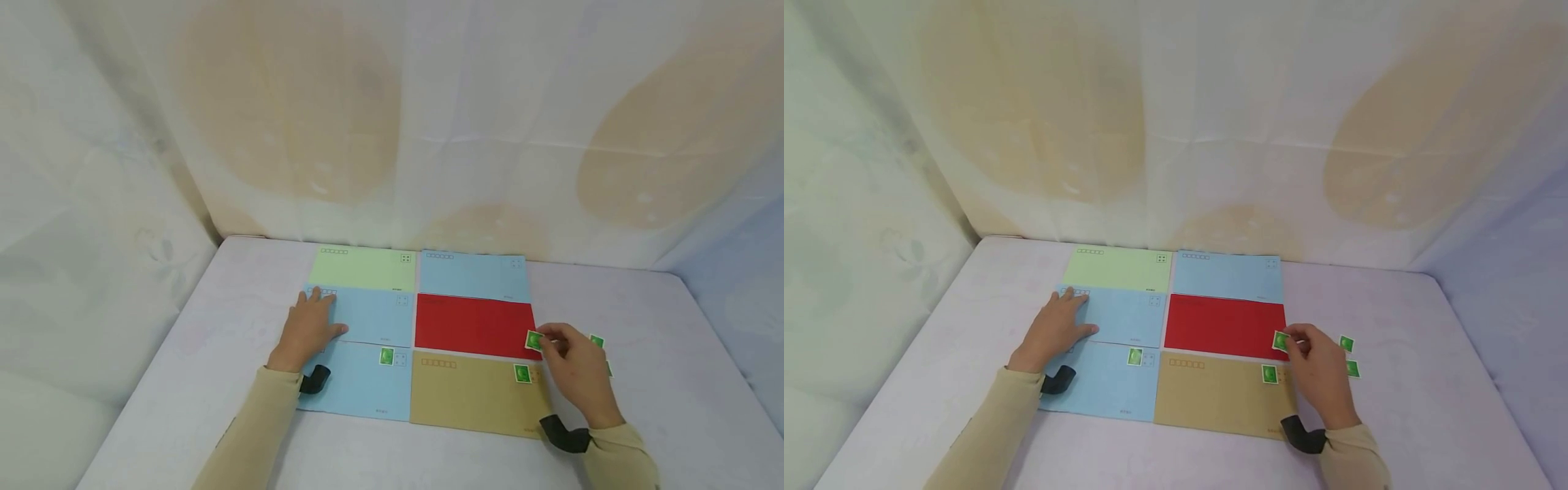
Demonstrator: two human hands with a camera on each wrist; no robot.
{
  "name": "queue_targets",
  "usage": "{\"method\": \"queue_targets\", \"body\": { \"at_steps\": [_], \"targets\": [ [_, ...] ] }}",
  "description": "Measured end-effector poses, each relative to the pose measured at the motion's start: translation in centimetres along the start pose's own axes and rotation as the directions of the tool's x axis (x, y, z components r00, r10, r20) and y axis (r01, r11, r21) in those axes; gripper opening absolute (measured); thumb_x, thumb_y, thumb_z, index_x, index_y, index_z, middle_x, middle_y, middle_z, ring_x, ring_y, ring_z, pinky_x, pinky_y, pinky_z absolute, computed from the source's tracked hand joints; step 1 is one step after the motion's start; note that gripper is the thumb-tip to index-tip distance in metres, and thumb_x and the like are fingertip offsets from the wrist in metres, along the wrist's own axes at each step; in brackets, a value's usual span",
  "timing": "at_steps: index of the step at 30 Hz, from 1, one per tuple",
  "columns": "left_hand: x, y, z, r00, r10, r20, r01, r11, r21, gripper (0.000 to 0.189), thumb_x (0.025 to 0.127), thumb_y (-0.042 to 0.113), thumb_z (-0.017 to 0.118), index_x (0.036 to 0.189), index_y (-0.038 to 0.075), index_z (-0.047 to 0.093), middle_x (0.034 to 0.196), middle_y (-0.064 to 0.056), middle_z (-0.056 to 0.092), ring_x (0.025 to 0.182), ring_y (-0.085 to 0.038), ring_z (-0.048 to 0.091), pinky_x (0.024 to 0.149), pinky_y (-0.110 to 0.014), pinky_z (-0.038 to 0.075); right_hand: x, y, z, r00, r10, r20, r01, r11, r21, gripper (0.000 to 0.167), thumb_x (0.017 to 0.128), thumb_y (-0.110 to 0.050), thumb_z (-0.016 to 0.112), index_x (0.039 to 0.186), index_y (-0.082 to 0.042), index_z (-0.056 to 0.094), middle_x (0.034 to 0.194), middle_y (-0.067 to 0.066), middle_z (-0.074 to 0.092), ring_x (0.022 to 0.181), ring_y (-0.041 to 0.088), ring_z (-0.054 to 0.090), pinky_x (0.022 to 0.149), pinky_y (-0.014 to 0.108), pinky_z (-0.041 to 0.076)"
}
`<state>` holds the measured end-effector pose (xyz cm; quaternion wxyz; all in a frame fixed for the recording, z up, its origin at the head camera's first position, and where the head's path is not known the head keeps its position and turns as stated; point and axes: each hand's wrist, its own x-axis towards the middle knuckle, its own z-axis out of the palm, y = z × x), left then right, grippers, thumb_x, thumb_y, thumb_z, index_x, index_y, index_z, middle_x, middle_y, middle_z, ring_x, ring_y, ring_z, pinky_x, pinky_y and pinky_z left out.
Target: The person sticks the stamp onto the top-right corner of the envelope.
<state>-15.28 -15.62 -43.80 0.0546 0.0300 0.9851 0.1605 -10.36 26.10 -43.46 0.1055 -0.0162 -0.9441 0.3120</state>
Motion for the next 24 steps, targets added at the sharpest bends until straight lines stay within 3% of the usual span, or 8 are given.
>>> {"method": "queue_targets", "body": {
  "at_steps": [14,24],
  "targets": [
    [0.0,0.0,-0.1,1.0,0.007,-0.002,-0.007,1.0,-0.006,0.069,0.088,0.031,0.079,0.14,-0.006,0.053,0.15,-0.036,0.036,0.139,-0.061,0.028,0.107,-0.071,0.032,0.9,-1.4,0.9,0.996,-0.084,-0.001,0.084,0.995,0.049,0.019,0.094,-0.004,0.066,0.112,0.002,0.067,0.096,0.016,0.07,0.08,0.026,0.061,0.059,0.019,0.05],
    [0.1,0.0,0.0,1.0,0.002,0.002,-0.002,1.0,-0.001,0.07,0.088,0.032,0.079,0.141,-0.006,0.053,0.151,-0.036,0.036,0.139,-0.06,0.027,0.107,-0.07,0.032,1.3,-2.7,1.7,0.995,-0.101,0.002,0.1,0.992,0.078,0.016,0.093,-0.003,0.067,0.109,0.001,0.068,0.089,0.012,0.068,0.076,0.023,0.058,0.061,0.021,0.049]
  ]
}}
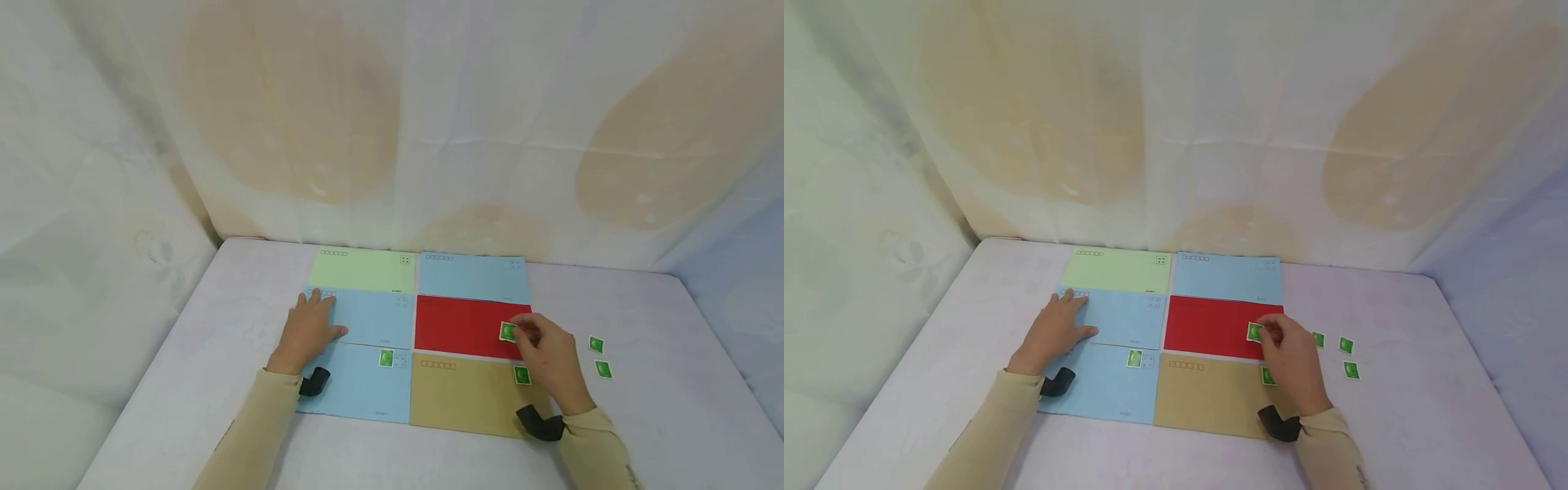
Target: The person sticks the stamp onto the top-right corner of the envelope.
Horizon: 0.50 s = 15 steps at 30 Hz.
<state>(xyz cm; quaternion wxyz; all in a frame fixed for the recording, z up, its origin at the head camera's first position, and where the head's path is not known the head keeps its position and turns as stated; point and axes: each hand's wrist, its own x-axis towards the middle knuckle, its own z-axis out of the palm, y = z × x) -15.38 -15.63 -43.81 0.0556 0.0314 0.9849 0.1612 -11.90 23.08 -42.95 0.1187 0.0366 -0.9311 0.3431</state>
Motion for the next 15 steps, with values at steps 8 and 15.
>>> {"method": "queue_targets", "body": {
  "at_steps": [8,15],
  "targets": [
    [0.1,-0.1,0.2,1.0,0.0,-0.001,0.0,1.0,0.006,0.071,0.088,0.033,0.078,0.142,-0.006,0.052,0.152,-0.035,0.036,0.139,-0.06,0.027,0.108,-0.071,0.031,0.3,-0.6,0.7,1.0,-0.018,0.007,0.018,1.0,0.023,0.017,0.093,-0.004,0.069,0.109,0.0,0.068,0.092,0.011,0.068,0.076,0.022,0.059,0.061,0.021,0.051],
    [0.1,-0.2,0.3,1.0,0.006,-0.01,-0.006,1.0,0.017,0.071,0.088,0.033,0.078,0.141,-0.006,0.053,0.151,-0.035,0.036,0.139,-0.06,0.028,0.107,-0.071,0.032,0.6,-1.2,1.2,0.999,-0.044,0.017,0.043,0.998,0.039,0.017,0.093,-0.004,0.069,0.109,0.0,0.068,0.093,0.011,0.069,0.077,0.022,0.06,0.063,0.022,0.052]
  ]
}}
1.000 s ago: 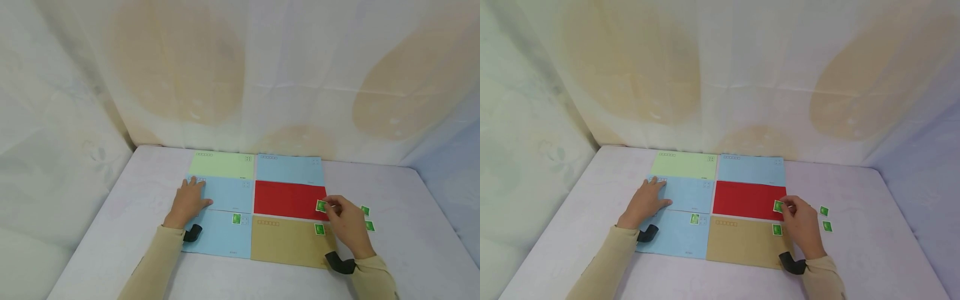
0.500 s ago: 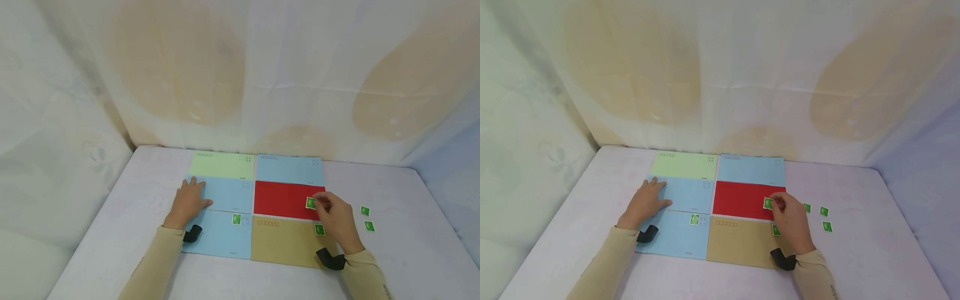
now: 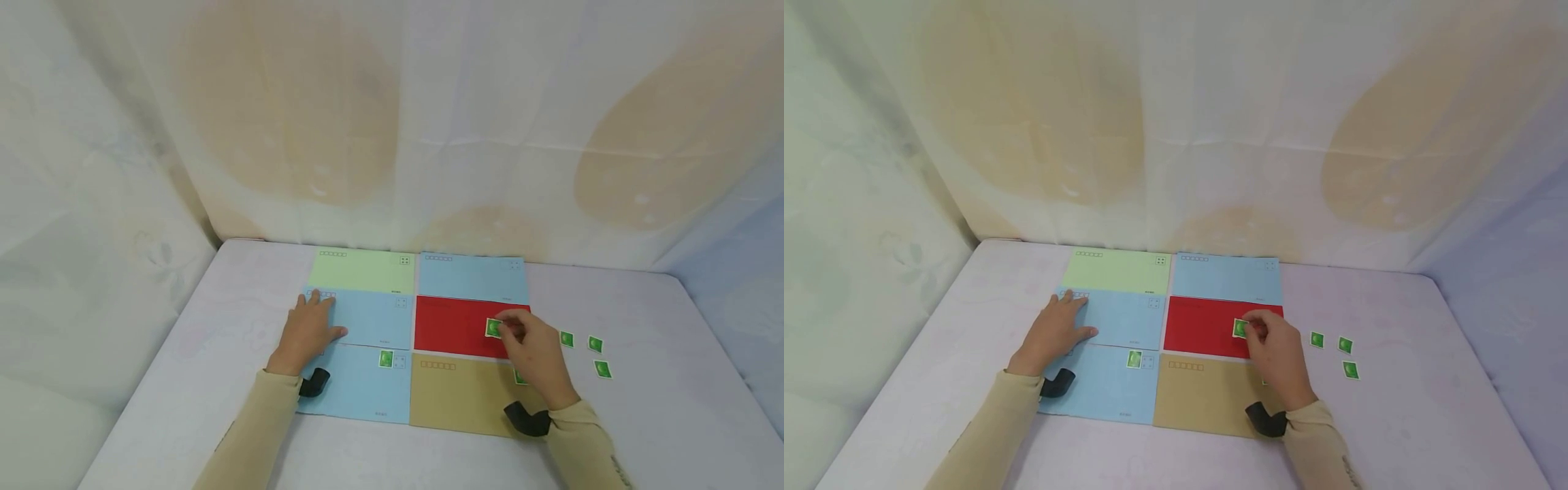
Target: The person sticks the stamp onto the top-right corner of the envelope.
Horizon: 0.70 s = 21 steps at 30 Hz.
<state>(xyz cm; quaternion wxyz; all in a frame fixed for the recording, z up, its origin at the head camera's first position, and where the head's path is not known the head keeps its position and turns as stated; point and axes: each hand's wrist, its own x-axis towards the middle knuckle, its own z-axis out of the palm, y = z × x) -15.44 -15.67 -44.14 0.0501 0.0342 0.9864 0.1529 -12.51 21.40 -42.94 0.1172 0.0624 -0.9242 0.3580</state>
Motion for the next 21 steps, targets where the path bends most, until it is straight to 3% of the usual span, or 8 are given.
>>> {"method": "queue_targets", "body": {
  "at_steps": [21],
  "targets": [
    [-0.2,0.2,-0.2,1.0,0.004,-0.002,-0.004,1.0,-0.004,0.07,0.088,0.032,0.078,0.141,-0.006,0.053,0.151,-0.036,0.037,0.139,-0.06,0.029,0.107,-0.071,0.033,1.0,-2.2,2.1,0.999,0.033,0.015,-0.034,0.999,0.026,0.019,0.091,-0.007,0.072,0.11,-0.003,0.07,0.094,0.01,0.071,0.078,0.023,0.06,0.067,0.027,0.054]
  ]
}}
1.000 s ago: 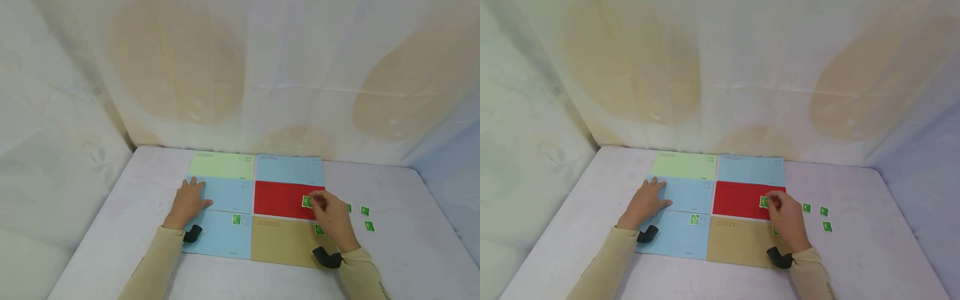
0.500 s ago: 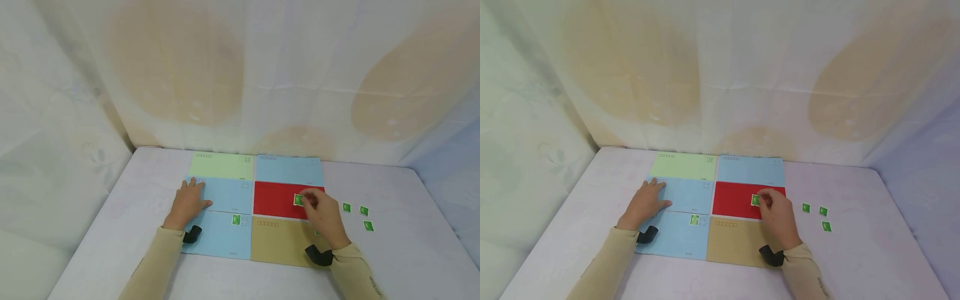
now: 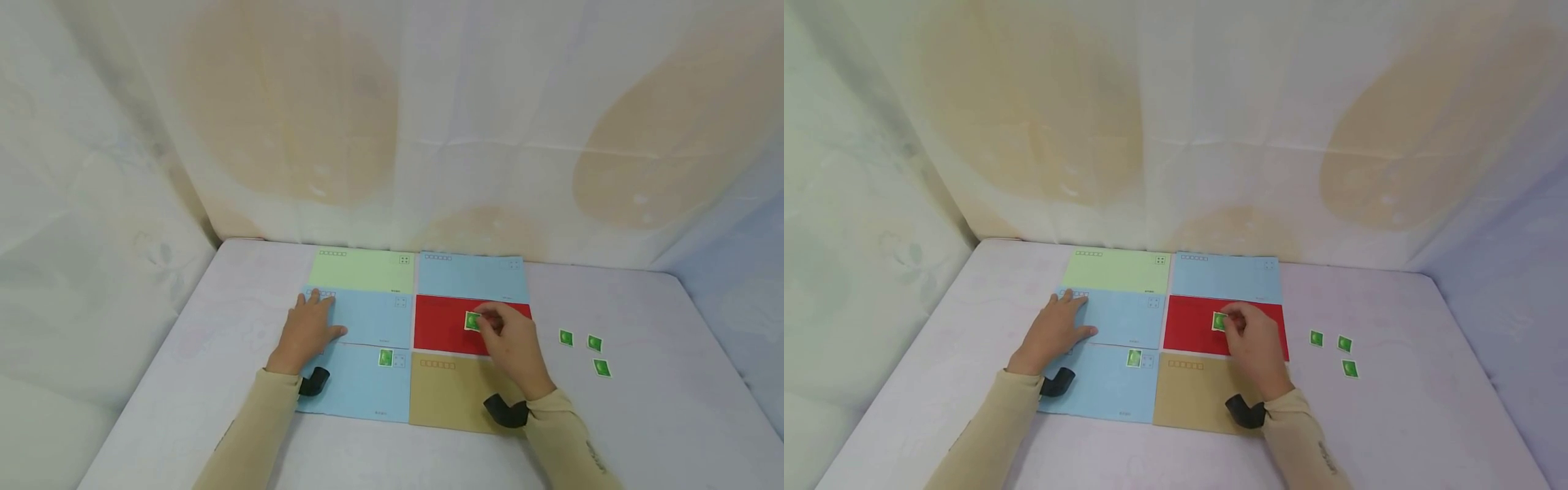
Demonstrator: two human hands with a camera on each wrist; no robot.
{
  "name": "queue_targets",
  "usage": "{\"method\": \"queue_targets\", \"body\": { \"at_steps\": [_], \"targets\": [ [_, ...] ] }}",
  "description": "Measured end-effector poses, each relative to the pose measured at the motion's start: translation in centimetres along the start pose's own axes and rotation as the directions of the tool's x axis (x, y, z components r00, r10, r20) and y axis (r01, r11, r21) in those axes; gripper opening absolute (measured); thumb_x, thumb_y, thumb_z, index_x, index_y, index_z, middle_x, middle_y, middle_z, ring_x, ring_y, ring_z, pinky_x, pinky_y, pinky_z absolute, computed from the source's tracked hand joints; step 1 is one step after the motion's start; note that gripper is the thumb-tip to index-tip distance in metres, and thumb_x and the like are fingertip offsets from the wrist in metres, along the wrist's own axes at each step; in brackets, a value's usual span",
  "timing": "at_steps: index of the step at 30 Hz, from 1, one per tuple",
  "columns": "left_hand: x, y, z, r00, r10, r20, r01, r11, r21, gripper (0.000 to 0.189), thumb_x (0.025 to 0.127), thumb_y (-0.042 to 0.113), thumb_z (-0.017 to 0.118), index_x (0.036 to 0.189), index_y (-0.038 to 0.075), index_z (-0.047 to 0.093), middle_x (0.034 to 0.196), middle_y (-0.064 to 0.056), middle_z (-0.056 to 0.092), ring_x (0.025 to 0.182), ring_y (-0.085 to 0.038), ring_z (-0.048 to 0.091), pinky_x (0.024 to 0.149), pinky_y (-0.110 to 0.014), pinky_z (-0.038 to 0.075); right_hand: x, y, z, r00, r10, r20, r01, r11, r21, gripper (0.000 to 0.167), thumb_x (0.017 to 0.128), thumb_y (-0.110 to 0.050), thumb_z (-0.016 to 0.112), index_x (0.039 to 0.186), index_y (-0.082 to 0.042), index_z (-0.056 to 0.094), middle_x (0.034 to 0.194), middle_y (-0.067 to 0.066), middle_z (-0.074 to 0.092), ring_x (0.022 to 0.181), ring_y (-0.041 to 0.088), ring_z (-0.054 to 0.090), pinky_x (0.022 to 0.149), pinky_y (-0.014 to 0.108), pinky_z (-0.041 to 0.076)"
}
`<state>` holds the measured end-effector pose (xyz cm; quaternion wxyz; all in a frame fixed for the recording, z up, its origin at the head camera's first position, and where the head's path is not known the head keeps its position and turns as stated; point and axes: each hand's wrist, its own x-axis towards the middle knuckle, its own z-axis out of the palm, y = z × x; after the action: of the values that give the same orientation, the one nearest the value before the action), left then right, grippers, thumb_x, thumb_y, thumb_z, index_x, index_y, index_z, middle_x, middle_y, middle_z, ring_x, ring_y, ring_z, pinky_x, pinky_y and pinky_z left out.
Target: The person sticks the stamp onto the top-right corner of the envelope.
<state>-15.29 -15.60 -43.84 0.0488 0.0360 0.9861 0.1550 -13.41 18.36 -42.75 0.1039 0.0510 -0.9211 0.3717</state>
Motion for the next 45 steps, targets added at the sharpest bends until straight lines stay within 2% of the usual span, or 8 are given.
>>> {"method": "queue_targets", "body": {
  "at_steps": [21,36,45],
  "targets": [
    [0.2,-0.1,0.1,1.0,-0.012,0.01,0.012,1.0,-0.011,0.07,0.088,0.031,0.079,0.141,-0.006,0.052,0.152,-0.036,0.035,0.14,-0.06,0.026,0.108,-0.071,0.031,0.8,-2.1,2.3,0.998,-0.059,0.004,0.058,0.994,0.094,0.016,0.091,-0.004,0.071,0.107,-0.001,0.071,0.087,0.009,0.069,0.073,0.02,0.058,0.062,0.025,0.051],
    [0.2,-0.2,0.3,1.0,-0.006,0.002,0.006,1.0,-0.008,0.071,0.088,0.033,0.079,0.141,-0.006,0.053,0.151,-0.036,0.036,0.139,-0.06,0.027,0.107,-0.071,0.032,1.6,-4.0,4.0,0.999,-0.043,0.025,0.04,0.991,0.127,0.024,0.09,-0.012,0.074,0.112,-0.004,0.07,0.091,0.006,0.069,0.076,0.021,0.058,0.067,0.028,0.054],
    [0.2,-0.2,0.2,1.0,0.001,-0.008,-0.001,1.0,0.0,0.07,0.088,0.032,0.079,0.141,-0.006,0.053,0.15,-0.036,0.037,0.139,-0.06,0.029,0.106,-0.071,0.033,2.1,-4.9,5.0,0.997,-0.058,0.041,0.05,0.982,0.182,0.018,0.092,-0.01,0.07,0.11,-0.004,0.071,0.09,0.005,0.068,0.075,0.02,0.058,0.066,0.028,0.054]
  ]
}}
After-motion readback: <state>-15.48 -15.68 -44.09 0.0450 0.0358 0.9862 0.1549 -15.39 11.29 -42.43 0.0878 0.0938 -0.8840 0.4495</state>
